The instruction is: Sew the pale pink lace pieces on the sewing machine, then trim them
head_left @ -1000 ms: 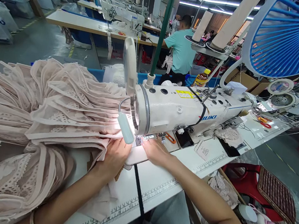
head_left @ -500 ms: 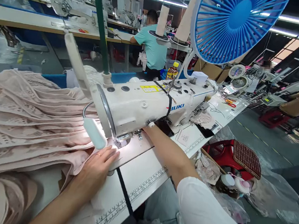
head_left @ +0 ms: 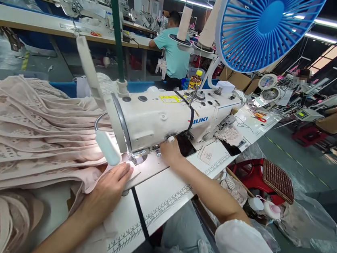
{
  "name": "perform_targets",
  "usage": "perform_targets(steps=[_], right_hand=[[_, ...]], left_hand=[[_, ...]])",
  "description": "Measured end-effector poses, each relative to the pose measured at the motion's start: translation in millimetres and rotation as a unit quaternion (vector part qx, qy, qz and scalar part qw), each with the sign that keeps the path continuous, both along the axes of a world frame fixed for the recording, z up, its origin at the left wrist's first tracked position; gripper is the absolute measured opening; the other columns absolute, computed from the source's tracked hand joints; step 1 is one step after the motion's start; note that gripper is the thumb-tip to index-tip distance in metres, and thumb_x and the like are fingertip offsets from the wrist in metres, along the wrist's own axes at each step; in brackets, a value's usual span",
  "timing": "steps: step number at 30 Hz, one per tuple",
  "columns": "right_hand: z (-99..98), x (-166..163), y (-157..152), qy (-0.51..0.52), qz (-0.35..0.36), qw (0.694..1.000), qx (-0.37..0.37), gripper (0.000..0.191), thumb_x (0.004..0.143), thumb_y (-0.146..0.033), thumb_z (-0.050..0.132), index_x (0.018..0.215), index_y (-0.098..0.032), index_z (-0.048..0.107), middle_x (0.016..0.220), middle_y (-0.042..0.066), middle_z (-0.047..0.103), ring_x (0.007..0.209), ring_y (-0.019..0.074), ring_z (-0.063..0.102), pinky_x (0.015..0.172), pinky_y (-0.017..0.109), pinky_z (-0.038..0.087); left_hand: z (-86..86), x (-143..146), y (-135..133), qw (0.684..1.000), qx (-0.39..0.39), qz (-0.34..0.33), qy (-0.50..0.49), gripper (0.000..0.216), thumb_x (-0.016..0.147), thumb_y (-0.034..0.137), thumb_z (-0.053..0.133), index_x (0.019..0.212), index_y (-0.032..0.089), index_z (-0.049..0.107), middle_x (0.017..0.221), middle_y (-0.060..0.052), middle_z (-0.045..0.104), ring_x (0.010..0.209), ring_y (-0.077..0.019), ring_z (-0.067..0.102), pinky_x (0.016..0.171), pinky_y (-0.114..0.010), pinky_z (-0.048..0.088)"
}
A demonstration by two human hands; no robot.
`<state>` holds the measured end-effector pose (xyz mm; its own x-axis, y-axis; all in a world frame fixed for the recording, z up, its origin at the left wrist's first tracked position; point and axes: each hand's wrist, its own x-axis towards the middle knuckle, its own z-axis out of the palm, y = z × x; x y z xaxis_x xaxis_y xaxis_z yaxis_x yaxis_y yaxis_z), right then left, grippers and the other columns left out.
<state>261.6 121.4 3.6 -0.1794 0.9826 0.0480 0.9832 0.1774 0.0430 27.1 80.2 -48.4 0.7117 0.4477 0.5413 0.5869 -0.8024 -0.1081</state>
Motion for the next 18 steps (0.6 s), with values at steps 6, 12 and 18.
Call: perform_targets(steps=[6,12,18], right_hand=[[-9.0,-25.3,-44.9,0.090,0.058,0.991,-0.077,0.041,0.092,-0.015,0.047,0.133,-0.012,0.048,0.113,0.014,0.062,0.097,0.0220,0.058,0.082,0.032,0.047],[-19.0,-25.8,-46.6,0.115,0.117,0.984,-0.063,0.027,0.087,-0.007,0.049,0.111,-0.016,0.058,0.110,0.008,0.059,0.094,0.0186,0.055,0.081,0.028,0.043],[-30.1,-11.6,-40.8,0.133,0.077,0.988,-0.004,0.041,0.084,0.001,0.037,0.114,-0.014,0.060,0.106,0.011,0.061,0.099,0.0212,0.053,0.091,0.033,0.042]], left_hand=[[4.2,25.2,-37.1,0.990,0.075,-0.045,0.113,0.044,0.085,-0.001,0.035,0.114,0.006,0.067,0.121,-0.016,0.066,0.113,-0.0282,0.063,0.090,-0.036,0.053],[7.3,22.9,-31.4,0.989,0.097,0.005,0.115,0.045,0.082,-0.004,0.034,0.109,0.004,0.070,0.114,-0.017,0.069,0.106,-0.0280,0.066,0.082,-0.034,0.056],[14.5,19.6,-20.2,0.986,0.060,0.083,0.134,0.050,0.079,-0.008,0.031,0.112,0.000,0.068,0.116,-0.019,0.068,0.106,-0.0255,0.066,0.088,-0.033,0.055]])
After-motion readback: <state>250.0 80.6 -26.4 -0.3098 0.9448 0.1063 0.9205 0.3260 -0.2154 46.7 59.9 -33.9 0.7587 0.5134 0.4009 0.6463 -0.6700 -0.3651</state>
